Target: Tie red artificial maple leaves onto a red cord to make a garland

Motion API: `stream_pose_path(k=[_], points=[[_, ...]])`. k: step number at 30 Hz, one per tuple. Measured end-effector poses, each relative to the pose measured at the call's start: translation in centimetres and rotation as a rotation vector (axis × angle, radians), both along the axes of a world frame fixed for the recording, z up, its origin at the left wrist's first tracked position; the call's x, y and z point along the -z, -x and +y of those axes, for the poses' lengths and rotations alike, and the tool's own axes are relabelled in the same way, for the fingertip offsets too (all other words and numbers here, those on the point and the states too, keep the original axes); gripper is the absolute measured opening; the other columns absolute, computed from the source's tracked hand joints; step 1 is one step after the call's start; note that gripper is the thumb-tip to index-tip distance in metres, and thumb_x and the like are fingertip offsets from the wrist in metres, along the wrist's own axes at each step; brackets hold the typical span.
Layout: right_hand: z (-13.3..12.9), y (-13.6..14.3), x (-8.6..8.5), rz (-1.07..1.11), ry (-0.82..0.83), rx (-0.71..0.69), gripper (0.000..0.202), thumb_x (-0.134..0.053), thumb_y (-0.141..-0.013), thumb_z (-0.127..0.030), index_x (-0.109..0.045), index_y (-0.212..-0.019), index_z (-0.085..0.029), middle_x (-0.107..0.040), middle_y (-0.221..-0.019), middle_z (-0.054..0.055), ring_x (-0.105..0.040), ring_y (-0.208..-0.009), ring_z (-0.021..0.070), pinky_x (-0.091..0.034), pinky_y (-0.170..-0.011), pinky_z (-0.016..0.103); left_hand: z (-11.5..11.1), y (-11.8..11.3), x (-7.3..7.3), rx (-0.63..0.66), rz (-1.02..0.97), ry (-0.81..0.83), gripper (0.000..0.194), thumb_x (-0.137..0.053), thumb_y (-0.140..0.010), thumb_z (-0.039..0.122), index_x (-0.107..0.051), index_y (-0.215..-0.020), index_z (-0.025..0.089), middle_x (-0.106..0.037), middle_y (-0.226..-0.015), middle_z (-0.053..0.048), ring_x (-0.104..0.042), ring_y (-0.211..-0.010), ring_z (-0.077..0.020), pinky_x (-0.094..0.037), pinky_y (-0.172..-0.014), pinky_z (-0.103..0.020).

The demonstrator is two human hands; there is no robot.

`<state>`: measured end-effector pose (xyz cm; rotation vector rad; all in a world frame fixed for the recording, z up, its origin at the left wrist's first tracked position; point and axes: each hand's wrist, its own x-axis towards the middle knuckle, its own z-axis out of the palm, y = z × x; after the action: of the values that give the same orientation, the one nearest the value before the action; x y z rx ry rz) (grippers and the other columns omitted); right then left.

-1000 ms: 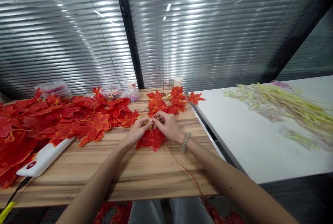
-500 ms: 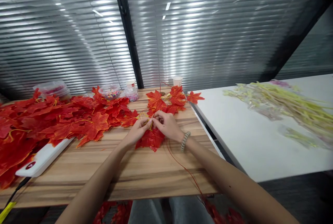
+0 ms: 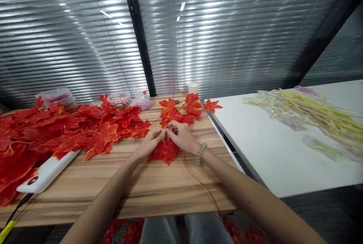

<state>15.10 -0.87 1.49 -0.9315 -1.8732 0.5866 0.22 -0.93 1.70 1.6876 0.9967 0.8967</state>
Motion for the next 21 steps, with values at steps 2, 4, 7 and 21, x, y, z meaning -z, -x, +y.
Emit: stream_pose_path(k=[2, 4, 7, 21], points=[[0.01, -0.03, 0.0, -0.006, -0.003, 0.004, 0.006, -0.046, -0.08, -0.018, -0.05, -0.076, -0.017, -0.057, -0.058, -0.001, -0.053, -0.053, 0.0112, -0.041, -0.058, 0.022, 0.09, 0.04, 0.07, 0.004, 0.012, -0.012, 0.033, -0.047, -0.079, 0.045, -0.052, -0.067, 0.014, -0.049, -0.066, 0.0, -0.046, -0.068, -0.0141, -0.037, -0.068, -0.025], [0.03, -0.05, 0.03, -0.014, -0.012, 0.01, 0.006, -0.046, -0.08, -0.018, -0.051, -0.076, -0.017, -0.057, -0.059, -0.001, -0.053, -0.053, 0.011, -0.04, -0.057, 0.022, 0.18, 0.1, 0.16, 0.01, 0.039, -0.035, 0.034, -0.045, -0.08, 0.045, -0.052, -0.068, 0.014, -0.049, -0.066, 0.0, -0.046, -0.069, -0.0145, -0.038, -0.069, -0.025], [0.05, -0.03, 0.11, -0.037, -0.035, 0.016, 0.006, -0.047, -0.079, -0.017, -0.052, -0.077, -0.017, -0.057, -0.06, -0.001, -0.052, -0.054, 0.0106, -0.039, -0.056, 0.021, 0.3, 0.23, 0.36, 0.035, 0.093, -0.086, 0.033, -0.045, -0.08, 0.044, -0.054, -0.071, 0.014, -0.052, -0.068, -0.001, -0.047, -0.07, -0.0153, -0.038, -0.067, -0.025], [0.03, 0.02, 0.11, -0.069, -0.055, 0.008, 0.007, -0.047, -0.079, -0.016, -0.054, -0.077, -0.016, -0.056, -0.059, -0.001, -0.05, -0.054, 0.0112, -0.036, -0.055, 0.021, 0.6, 0.4, 0.78, 0.069, 0.112, -0.118, 0.033, -0.044, -0.081, 0.044, -0.058, -0.077, 0.014, -0.057, -0.075, -0.003, -0.049, -0.075, -0.0176, -0.038, -0.07, -0.026]])
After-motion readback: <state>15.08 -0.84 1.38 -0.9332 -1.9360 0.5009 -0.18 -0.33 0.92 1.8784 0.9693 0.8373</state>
